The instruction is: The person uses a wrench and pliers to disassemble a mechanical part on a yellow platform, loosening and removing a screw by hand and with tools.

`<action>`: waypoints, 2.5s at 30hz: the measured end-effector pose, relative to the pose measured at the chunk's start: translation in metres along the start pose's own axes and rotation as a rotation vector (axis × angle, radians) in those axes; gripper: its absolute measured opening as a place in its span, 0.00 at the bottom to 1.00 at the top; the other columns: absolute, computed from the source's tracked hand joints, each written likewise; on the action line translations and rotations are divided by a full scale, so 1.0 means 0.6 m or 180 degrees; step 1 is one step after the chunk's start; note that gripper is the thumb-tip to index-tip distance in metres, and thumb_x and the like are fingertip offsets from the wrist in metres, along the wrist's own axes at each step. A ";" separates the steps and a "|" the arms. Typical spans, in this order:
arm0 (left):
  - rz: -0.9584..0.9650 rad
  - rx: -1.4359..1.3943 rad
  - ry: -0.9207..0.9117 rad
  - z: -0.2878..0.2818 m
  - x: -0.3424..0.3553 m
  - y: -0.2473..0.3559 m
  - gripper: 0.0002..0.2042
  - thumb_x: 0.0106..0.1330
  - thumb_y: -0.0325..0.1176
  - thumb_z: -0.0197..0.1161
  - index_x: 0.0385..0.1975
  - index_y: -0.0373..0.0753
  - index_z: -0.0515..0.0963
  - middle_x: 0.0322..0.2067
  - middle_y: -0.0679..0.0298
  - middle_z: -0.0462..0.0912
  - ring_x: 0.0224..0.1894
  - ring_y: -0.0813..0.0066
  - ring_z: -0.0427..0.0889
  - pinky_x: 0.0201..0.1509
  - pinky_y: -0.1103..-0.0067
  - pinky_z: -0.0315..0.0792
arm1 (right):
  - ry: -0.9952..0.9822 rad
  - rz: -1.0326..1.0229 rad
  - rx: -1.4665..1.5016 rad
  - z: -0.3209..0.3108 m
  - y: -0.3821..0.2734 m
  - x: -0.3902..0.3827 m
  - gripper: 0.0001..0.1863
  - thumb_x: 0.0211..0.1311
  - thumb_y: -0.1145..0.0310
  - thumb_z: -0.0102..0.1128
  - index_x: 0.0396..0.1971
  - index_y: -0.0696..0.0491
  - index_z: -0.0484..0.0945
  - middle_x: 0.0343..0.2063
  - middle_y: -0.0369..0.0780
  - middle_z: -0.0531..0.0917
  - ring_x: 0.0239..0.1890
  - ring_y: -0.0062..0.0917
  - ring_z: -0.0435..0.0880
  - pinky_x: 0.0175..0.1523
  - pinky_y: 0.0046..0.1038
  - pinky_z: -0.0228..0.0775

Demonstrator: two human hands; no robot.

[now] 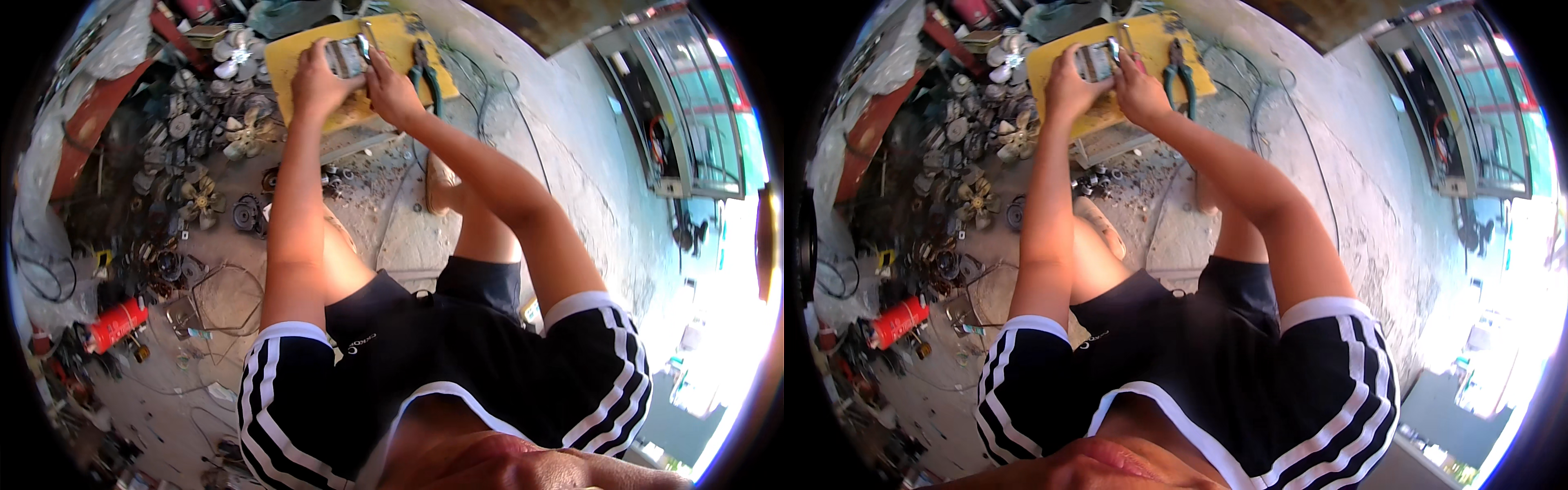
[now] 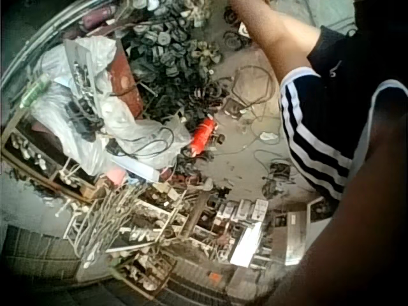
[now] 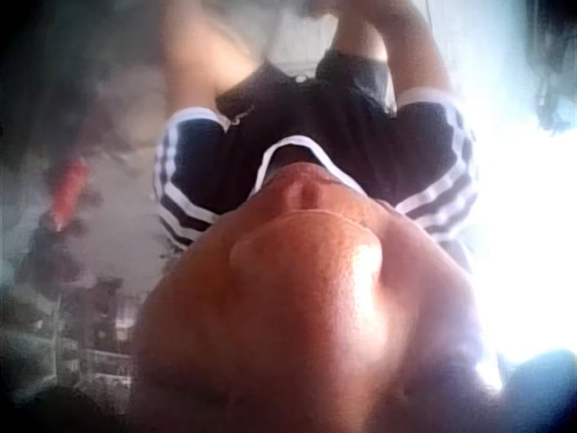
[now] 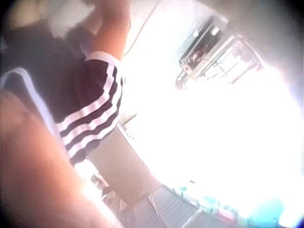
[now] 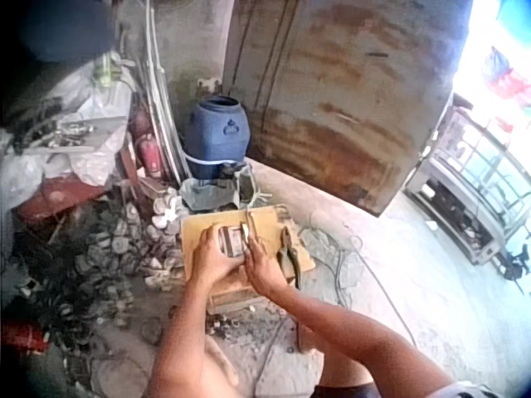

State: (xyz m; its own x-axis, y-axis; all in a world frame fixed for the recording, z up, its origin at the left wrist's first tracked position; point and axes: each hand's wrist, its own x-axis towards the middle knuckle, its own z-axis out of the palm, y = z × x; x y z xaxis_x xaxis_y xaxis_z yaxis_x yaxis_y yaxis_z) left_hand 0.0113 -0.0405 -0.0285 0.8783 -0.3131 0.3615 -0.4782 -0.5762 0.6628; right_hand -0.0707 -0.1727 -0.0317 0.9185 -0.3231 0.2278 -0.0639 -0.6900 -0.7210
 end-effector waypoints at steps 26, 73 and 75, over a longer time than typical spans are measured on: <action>0.0166 -0.0269 -0.0173 -0.027 -0.016 0.016 0.45 0.41 0.46 0.78 0.61 0.39 0.65 0.53 0.47 0.74 0.55 0.50 0.76 0.57 0.64 0.72 | -0.1042 0.0937 0.0454 -0.098 -0.065 0.059 0.13 0.68 0.62 0.52 0.34 0.55 0.83 0.17 0.40 0.81 0.19 0.26 0.80 0.24 0.30 0.70; 0.0018 -0.0374 -0.0486 -0.034 -0.026 0.008 0.42 0.39 0.46 0.79 0.57 0.44 0.66 0.50 0.53 0.75 0.52 0.53 0.78 0.53 0.65 0.74 | -0.0977 0.0926 0.1111 -0.082 -0.005 -0.032 0.27 0.71 0.64 0.48 0.67 0.54 0.63 0.36 0.42 0.84 0.29 0.27 0.84 0.34 0.28 0.76; 0.0012 -0.0437 -0.0476 -0.037 -0.026 0.011 0.42 0.38 0.45 0.80 0.57 0.45 0.65 0.50 0.53 0.75 0.52 0.53 0.78 0.53 0.64 0.74 | -0.1532 0.1686 0.1512 -0.140 -0.038 0.019 0.15 0.69 0.63 0.52 0.47 0.59 0.74 0.22 0.35 0.78 0.18 0.15 0.75 0.19 0.19 0.66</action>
State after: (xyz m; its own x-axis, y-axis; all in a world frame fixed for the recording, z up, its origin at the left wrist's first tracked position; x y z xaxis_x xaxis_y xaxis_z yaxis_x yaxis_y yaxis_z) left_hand -0.0054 -0.0225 -0.0153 0.8619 -0.4296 0.2693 -0.4680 -0.4696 0.7487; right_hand -0.0914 -0.2148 0.0423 0.8861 -0.1421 -0.4412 -0.4596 -0.1466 -0.8759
